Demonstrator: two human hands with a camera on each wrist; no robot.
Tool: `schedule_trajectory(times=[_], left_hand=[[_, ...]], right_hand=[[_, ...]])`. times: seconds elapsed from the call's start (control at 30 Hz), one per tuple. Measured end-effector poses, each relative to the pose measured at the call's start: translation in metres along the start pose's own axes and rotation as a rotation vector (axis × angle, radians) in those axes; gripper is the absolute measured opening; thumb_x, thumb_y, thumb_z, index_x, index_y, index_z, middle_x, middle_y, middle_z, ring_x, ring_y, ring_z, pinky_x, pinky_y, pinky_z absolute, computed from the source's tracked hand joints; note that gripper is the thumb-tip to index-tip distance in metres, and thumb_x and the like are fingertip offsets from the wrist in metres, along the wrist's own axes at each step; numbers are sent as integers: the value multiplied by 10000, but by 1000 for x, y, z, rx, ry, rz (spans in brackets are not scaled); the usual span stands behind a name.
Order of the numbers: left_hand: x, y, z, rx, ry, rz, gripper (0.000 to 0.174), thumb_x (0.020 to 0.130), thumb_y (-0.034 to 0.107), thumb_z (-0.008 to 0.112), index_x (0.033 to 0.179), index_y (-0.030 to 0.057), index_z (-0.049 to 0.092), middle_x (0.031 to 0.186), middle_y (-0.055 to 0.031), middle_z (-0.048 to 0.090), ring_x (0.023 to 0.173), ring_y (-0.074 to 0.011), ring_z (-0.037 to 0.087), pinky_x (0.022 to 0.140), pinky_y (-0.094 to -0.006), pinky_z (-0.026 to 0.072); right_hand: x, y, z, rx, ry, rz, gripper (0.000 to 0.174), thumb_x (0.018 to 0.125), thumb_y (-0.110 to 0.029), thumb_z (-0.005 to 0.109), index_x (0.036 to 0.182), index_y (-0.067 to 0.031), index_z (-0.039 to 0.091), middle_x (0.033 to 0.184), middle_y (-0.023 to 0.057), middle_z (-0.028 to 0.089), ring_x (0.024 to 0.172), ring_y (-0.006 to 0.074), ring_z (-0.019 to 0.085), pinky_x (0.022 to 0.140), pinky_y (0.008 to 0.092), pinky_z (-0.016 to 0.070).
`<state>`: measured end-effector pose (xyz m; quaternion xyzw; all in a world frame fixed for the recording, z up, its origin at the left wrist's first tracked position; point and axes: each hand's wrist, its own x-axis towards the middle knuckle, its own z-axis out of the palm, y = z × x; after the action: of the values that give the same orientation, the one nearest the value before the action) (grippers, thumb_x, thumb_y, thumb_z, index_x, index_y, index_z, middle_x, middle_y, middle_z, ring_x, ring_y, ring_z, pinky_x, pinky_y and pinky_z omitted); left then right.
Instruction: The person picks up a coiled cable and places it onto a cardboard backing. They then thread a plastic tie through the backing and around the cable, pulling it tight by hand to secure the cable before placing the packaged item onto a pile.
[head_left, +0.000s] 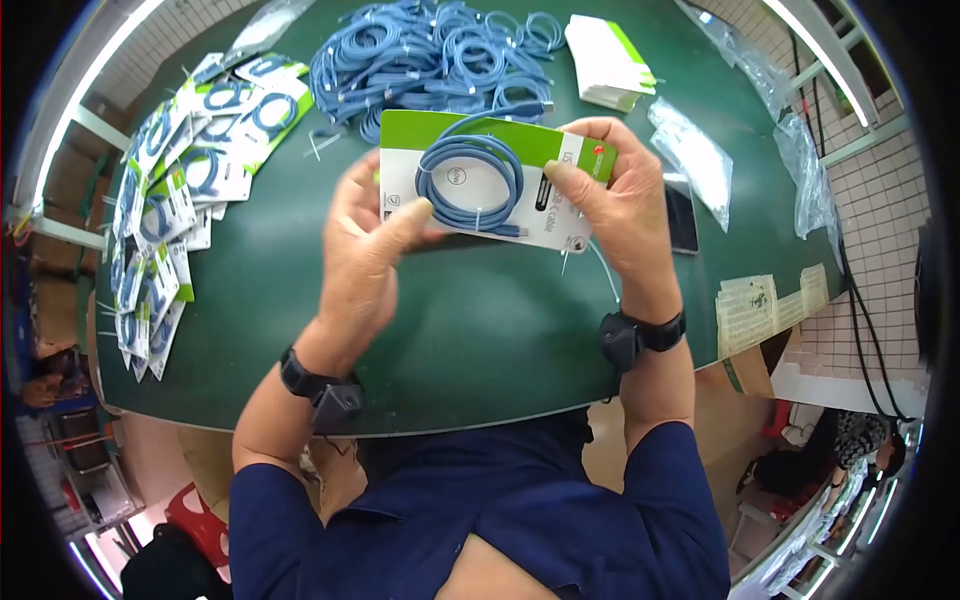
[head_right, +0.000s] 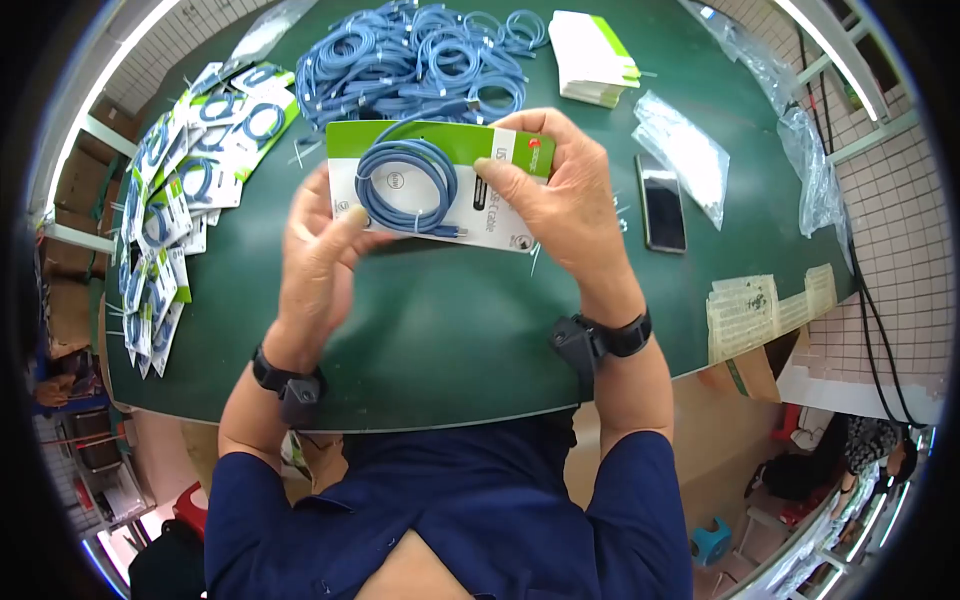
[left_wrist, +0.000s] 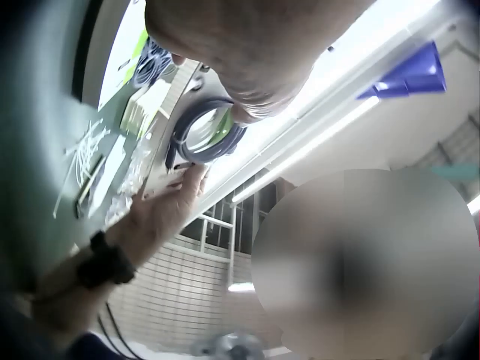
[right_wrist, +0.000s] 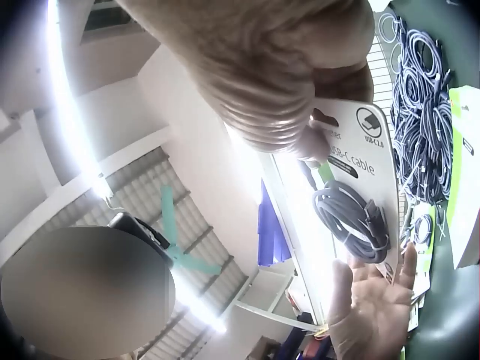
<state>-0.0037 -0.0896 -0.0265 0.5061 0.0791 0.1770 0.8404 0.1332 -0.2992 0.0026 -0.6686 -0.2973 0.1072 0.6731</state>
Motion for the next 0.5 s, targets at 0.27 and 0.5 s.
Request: schedule_trajectory(times=[0.27, 0.5], left_hand=[[-17, 20, -11, 1500, -243, 841, 586, 781, 124, 878, 1322, 32, 676, 1182, -122, 700, 1069, -310, 705, 896, -408, 581], [-22, -22, -28, 1519, -308, 753, 572, 759, 153, 878, 1294, 54, 701, 1050, -90, 695, 927, -290, 706, 820, -405, 580]], right_hand=[[-34, 17, 16, -189, -168, 72, 264, 944, -60, 808, 1162, 1, 672, 1010, 48, 745, 858, 69, 704, 733, 229, 601], [-38, 44, 26, -533, -142, -327, 324, 846, -64, 876, 1138, -50, 738, 998, 67, 758, 896, 179, 731, 752, 301, 598]])
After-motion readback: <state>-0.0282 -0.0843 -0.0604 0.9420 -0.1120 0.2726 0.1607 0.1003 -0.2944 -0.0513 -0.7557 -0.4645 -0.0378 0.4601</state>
